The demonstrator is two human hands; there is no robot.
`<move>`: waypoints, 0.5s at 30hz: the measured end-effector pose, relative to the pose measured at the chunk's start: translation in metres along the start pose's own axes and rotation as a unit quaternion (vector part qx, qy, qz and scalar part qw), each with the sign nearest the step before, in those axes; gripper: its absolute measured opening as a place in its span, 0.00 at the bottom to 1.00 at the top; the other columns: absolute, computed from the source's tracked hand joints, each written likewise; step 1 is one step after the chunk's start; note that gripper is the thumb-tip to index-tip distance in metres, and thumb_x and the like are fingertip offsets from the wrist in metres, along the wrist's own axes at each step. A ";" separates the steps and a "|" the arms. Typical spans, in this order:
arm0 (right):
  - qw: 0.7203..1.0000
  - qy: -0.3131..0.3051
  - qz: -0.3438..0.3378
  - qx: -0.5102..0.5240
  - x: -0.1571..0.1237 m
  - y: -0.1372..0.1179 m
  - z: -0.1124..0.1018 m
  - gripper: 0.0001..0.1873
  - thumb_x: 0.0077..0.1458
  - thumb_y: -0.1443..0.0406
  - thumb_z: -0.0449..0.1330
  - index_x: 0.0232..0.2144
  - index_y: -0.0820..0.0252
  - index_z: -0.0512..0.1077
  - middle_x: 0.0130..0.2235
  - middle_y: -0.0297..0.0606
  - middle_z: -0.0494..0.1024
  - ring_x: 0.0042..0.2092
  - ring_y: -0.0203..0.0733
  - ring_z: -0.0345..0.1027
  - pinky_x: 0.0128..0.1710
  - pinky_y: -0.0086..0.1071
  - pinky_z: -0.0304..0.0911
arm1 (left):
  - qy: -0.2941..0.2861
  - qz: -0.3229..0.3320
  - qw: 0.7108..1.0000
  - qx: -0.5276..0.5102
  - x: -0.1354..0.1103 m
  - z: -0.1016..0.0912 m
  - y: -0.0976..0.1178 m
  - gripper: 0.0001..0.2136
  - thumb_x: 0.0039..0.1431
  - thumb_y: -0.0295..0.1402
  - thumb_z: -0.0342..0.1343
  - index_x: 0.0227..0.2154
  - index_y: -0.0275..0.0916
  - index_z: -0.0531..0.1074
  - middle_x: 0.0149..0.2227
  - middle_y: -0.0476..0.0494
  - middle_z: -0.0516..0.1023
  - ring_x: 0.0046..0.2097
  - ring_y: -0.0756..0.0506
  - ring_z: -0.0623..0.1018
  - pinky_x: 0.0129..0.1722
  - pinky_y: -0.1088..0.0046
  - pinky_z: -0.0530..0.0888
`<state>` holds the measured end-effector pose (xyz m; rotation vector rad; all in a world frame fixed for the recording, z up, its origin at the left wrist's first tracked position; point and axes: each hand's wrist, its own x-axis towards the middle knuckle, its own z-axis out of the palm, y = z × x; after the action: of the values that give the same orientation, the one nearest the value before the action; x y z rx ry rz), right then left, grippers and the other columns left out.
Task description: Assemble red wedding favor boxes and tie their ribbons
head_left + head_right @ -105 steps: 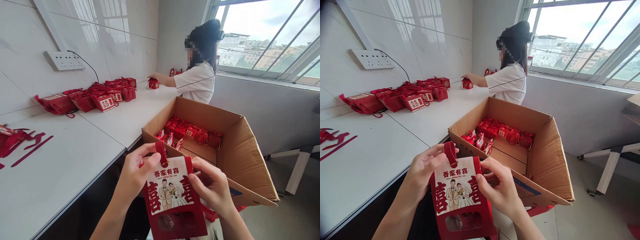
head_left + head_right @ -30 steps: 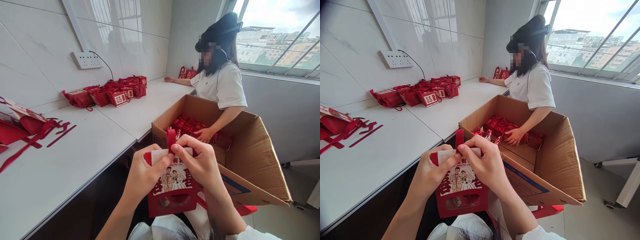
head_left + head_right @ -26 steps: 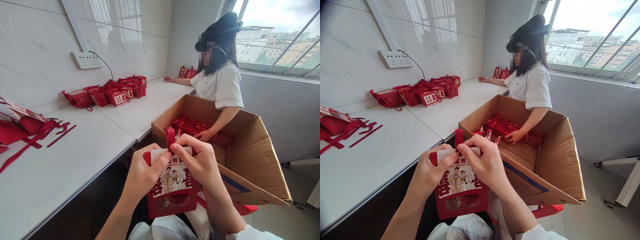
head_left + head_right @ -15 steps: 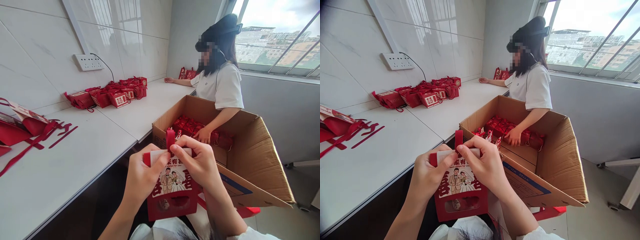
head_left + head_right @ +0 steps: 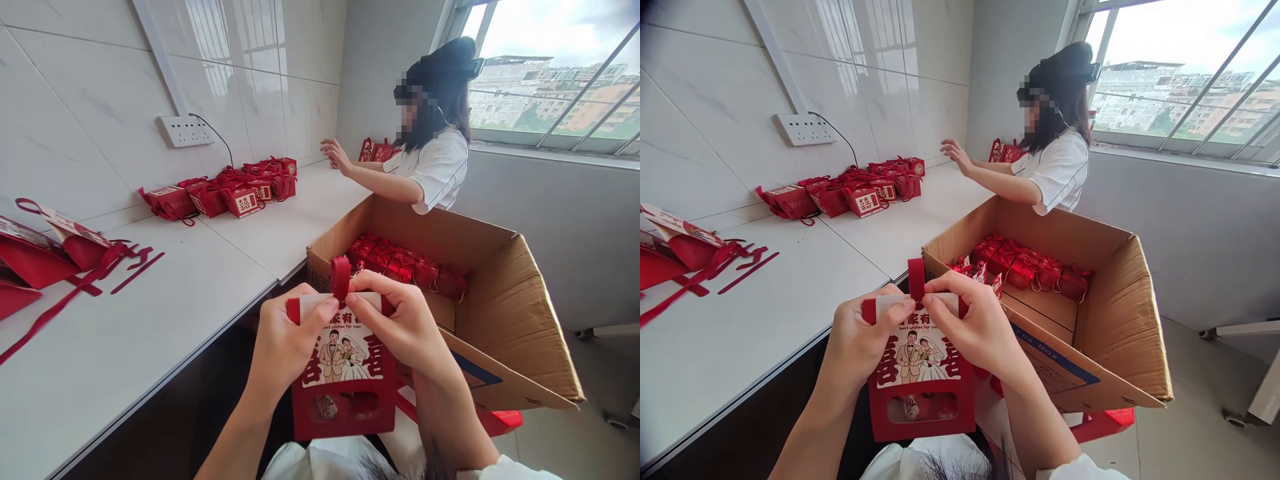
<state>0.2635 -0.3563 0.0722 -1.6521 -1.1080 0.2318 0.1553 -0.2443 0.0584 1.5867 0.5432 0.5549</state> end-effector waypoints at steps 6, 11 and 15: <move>1.000 0.016 0.020 0.016 -0.004 -0.002 0.002 0.07 0.54 0.65 0.56 0.29 0.61 0.73 0.27 0.34 0.74 0.27 0.34 0.65 0.24 0.25 0.58 | -0.004 -0.002 1.000 -0.028 -0.005 0.001 0.005 0.12 0.50 0.38 0.58 0.19 0.36 0.66 0.17 0.55 0.63 0.20 0.55 0.62 0.19 0.81 0.61; 0.999 0.002 0.023 0.047 -0.008 0.000 -0.002 0.09 0.56 0.62 0.57 0.31 0.61 0.74 0.29 0.34 0.74 0.28 0.34 0.66 0.24 0.25 0.59 | -0.027 -0.003 1.000 -0.012 -0.005 -0.002 0.006 0.10 0.50 0.37 0.59 0.21 0.36 0.69 0.18 0.54 0.66 0.21 0.54 0.64 0.20 0.81 0.63; 0.994 -0.051 0.009 0.101 -0.002 0.012 -0.022 0.18 0.61 0.56 0.50 0.38 0.59 0.75 0.33 0.37 0.76 0.34 0.39 0.71 0.30 0.28 0.67 | -0.032 -0.012 0.999 -0.011 -0.003 -0.003 0.006 0.11 0.49 0.38 0.59 0.21 0.36 0.68 0.19 0.53 0.68 0.22 0.53 0.67 0.20 0.80 0.65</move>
<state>0.2835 -0.3722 0.0702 -1.4845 -1.1083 0.4311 0.1514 -0.2446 0.0644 1.5696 0.5045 0.4893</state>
